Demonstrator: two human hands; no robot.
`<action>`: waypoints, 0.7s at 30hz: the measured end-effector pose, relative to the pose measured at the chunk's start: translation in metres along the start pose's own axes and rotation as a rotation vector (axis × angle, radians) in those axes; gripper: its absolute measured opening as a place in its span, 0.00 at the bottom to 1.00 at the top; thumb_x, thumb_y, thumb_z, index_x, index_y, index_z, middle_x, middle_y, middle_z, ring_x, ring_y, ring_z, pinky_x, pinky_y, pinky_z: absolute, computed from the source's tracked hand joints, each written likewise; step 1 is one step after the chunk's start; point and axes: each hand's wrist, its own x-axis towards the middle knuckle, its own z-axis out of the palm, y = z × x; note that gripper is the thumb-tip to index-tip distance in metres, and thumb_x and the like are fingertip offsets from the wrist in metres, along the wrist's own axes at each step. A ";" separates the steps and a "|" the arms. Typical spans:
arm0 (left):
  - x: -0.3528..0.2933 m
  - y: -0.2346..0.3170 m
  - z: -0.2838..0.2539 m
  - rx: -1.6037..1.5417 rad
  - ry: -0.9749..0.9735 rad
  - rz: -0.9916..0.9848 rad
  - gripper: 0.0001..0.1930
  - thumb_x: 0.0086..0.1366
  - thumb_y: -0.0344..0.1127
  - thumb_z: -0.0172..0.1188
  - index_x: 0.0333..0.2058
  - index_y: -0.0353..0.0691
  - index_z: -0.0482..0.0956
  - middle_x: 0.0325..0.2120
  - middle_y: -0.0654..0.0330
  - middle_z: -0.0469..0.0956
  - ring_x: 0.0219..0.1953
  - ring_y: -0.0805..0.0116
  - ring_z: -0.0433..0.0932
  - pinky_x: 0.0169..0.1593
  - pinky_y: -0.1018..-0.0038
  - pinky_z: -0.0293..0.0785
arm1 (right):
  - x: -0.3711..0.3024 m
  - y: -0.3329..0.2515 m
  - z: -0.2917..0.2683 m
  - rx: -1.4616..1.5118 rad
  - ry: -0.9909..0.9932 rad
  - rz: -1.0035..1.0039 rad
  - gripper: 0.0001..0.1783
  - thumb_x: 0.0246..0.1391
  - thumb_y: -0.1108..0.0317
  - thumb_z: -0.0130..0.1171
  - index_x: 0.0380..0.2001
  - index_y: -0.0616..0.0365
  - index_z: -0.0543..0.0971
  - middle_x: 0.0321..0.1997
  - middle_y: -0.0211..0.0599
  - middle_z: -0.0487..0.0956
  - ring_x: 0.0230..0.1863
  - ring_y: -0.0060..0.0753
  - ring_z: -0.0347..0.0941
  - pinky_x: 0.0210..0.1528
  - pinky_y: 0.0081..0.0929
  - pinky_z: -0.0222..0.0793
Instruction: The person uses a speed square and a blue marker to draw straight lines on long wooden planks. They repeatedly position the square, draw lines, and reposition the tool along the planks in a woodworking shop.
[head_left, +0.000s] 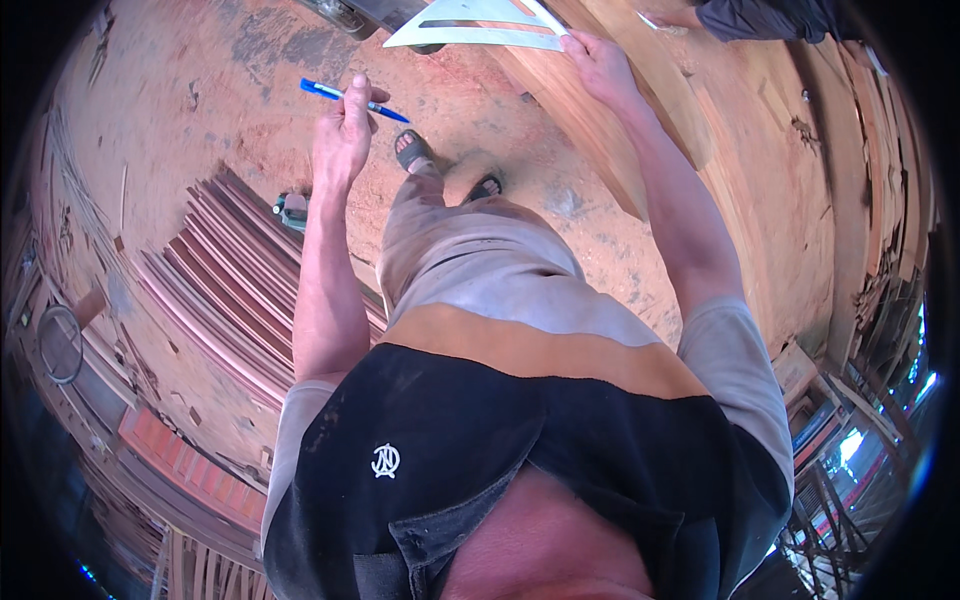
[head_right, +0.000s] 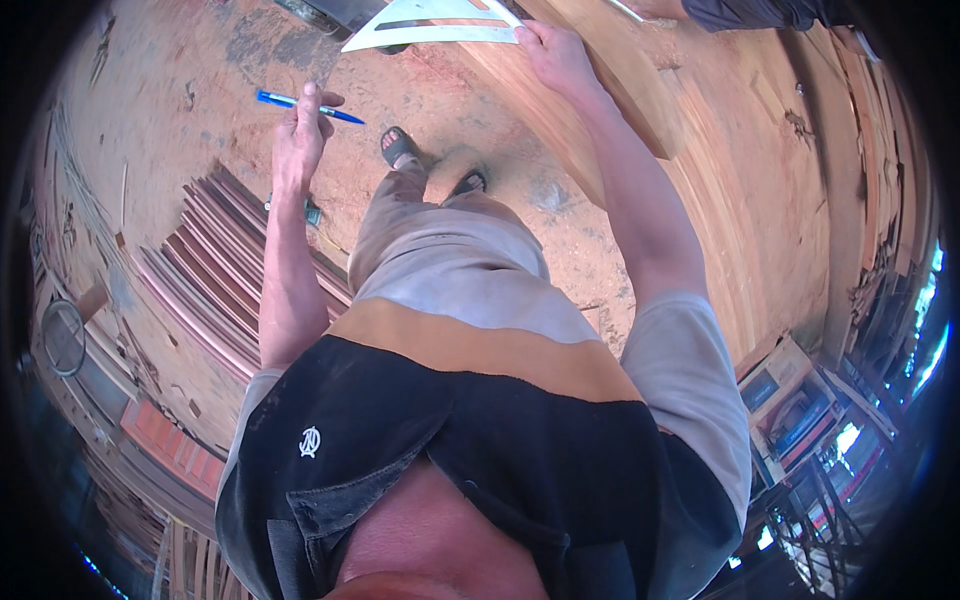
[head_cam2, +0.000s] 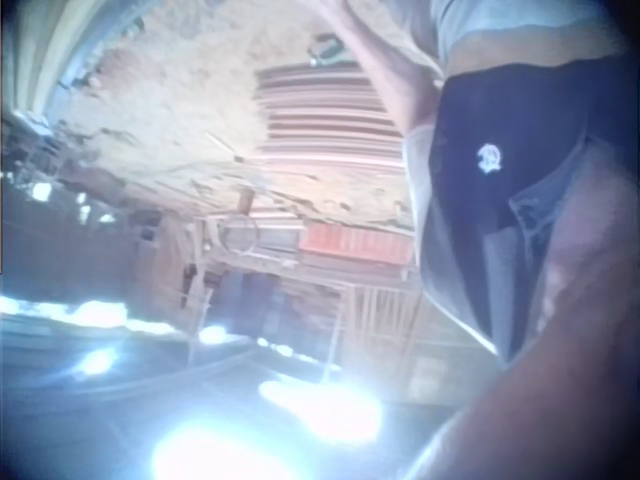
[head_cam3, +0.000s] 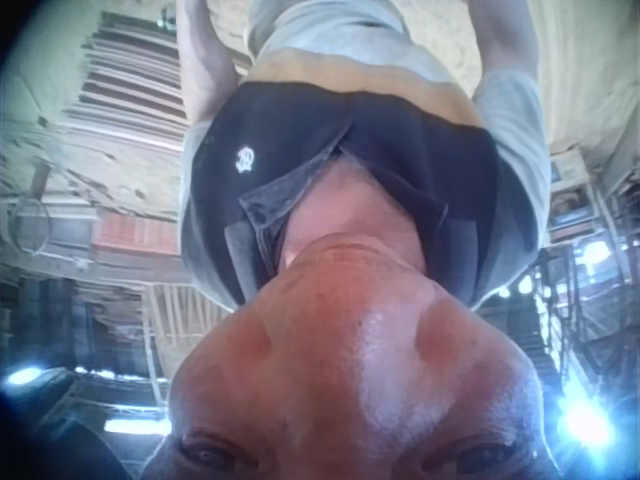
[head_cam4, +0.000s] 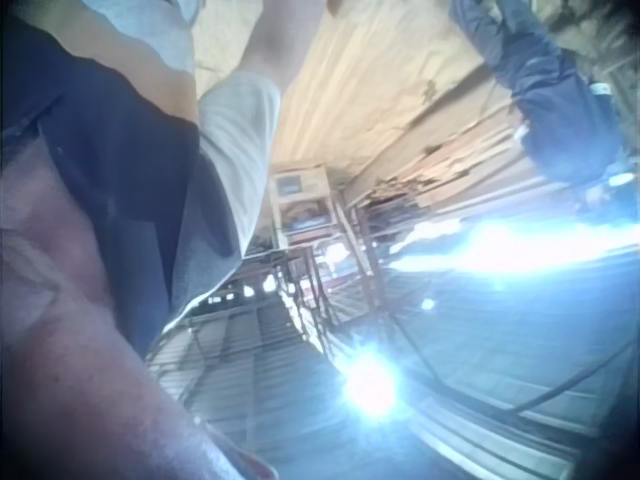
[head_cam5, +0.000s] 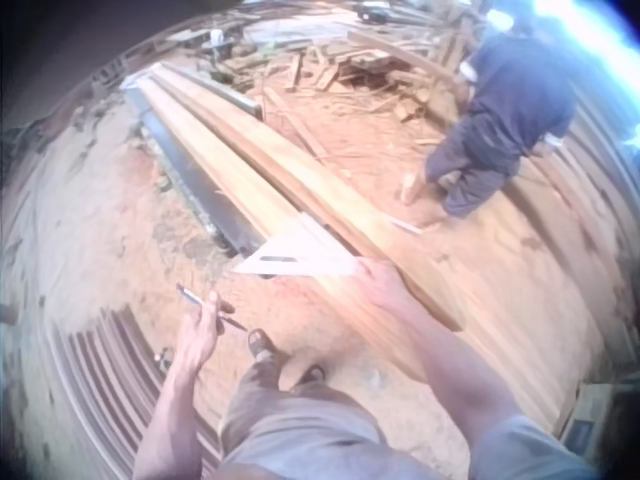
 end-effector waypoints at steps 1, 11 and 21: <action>-0.001 0.005 -0.008 0.024 -0.038 -0.026 0.29 0.78 0.60 0.59 0.42 0.35 0.90 0.27 0.62 0.82 0.32 0.73 0.78 0.40 0.70 0.76 | 0.000 0.001 0.000 0.005 0.002 0.006 0.27 0.74 0.49 0.56 0.60 0.61 0.84 0.51 0.60 0.88 0.54 0.57 0.85 0.60 0.43 0.77; -0.010 0.019 -0.014 -0.179 0.028 0.067 0.23 0.78 0.53 0.63 0.42 0.33 0.88 0.24 0.67 0.77 0.26 0.79 0.72 0.31 0.76 0.72 | 0.000 0.005 -0.004 0.015 -0.031 -0.008 0.28 0.74 0.49 0.57 0.61 0.60 0.84 0.52 0.58 0.88 0.53 0.52 0.86 0.59 0.40 0.77; 0.001 0.030 0.005 -0.201 -0.038 0.128 0.21 0.79 0.49 0.64 0.46 0.30 0.87 0.27 0.65 0.80 0.29 0.78 0.74 0.35 0.75 0.75 | -0.003 0.005 -0.004 0.049 -0.035 -0.004 0.27 0.74 0.49 0.58 0.61 0.60 0.84 0.49 0.56 0.89 0.50 0.48 0.86 0.58 0.40 0.77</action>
